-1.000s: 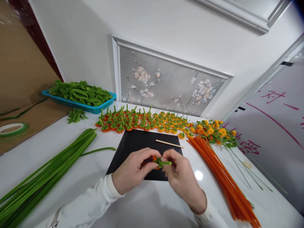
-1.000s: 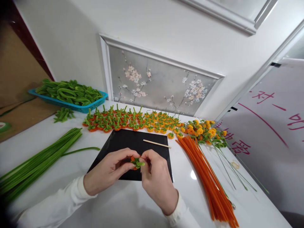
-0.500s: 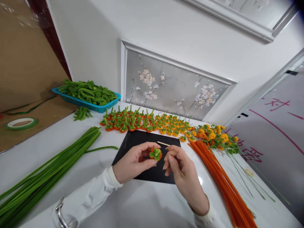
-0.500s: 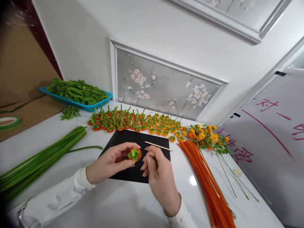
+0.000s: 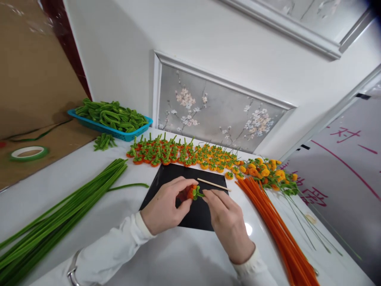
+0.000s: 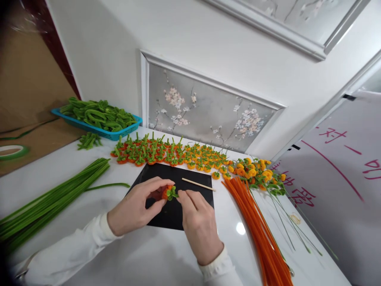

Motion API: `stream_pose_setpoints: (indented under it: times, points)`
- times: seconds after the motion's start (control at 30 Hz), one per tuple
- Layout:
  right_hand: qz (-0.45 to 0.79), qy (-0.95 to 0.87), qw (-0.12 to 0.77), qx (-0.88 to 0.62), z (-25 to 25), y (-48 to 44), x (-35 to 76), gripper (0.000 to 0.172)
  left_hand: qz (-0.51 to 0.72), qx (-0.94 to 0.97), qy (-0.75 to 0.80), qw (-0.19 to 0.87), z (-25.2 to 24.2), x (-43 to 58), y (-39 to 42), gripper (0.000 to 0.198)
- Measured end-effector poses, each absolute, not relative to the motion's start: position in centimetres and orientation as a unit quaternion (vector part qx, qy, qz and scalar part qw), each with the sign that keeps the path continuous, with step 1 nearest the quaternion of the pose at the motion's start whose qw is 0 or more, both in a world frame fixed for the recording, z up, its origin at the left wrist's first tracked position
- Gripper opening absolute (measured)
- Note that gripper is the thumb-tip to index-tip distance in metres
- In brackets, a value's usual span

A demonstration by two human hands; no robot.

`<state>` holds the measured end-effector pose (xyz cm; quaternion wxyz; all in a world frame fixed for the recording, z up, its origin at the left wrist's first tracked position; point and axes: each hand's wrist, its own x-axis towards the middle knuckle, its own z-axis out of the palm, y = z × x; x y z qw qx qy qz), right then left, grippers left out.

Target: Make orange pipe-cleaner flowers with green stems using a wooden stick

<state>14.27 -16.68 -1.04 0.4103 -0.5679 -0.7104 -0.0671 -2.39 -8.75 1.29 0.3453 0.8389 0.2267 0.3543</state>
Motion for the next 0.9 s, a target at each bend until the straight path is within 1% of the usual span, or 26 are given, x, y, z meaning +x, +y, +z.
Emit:
stream_pose_setpoints:
  times: [0.07, 0.13, 0.2, 0.27, 0.37, 0.43, 0.47, 0.6, 0.67, 0.73, 0.8, 0.9]
  points:
    - [-0.011, -0.679, 0.433, -0.593, -1.2, -16.3, 14.4, 0.022, 0.378, 0.822, 0.222, 0.362, 1.4, -2.4, -8.9, 0.041]
    - [0.079, -0.637, 0.478, -0.600, -1.2, -16.0, 14.4, 0.016, 0.412, 0.789, 0.221, 0.398, 1.4, -2.3, -8.9, 0.042]
    - [0.164, -0.590, 0.541, -0.577, -1.0, -15.7, 14.4, 0.011, 0.428, 0.755, 0.223, 0.444, 1.3, -2.3, -8.8, 0.043]
    - [0.222, -0.555, 0.589, -0.544, -0.8, -15.6, 14.1, 0.009, 0.417, 0.733, 0.222, 0.490, 1.2, -2.2, -8.7, 0.047]
    - [0.270, -0.550, 0.598, -0.516, -0.9, -15.6, 13.7, 0.010, 0.387, 0.720, 0.200, 0.541, 1.1, -2.1, -8.9, 0.054]
    - [0.270, -0.564, 0.588, -0.513, -1.1, -15.6, 13.4, 0.009, 0.382, 0.715, 0.186, 0.555, 1.2, -2.2, -9.1, 0.054]
    - [0.257, -0.574, 0.582, -0.516, -1.2, -15.6, 13.3, 0.009, 0.382, 0.715, 0.185, 0.556, 1.3, -2.2, -9.2, 0.051]
    - [0.159, -0.612, 0.553, -0.542, -1.4, -15.7, 13.6, 0.012, 0.389, 0.719, 0.186, 0.545, 1.5, -2.2, -9.3, 0.032]
    - [0.097, -0.618, 0.554, -0.550, -1.2, -15.9, 13.9, 0.012, 0.395, 0.723, 0.184, 0.537, 1.5, -2.1, -9.2, 0.030]
    - [0.062, -0.605, 0.571, -0.552, -1.0, -16.3, 14.1, 0.013, 0.408, 0.734, 0.193, 0.507, 1.2, -2.1, -9.2, 0.030]
    - [0.089, -0.586, 0.585, -0.554, -0.7, -16.7, 13.8, 0.011, 0.422, 0.749, 0.213, 0.465, 0.8, -2.0, -9.3, 0.029]
    - [0.170, -0.582, 0.564, -0.561, -0.5, -17.1, 12.8, 0.007, 0.434, 0.763, 0.240, 0.414, 0.2, -1.9, -9.6, 0.026]
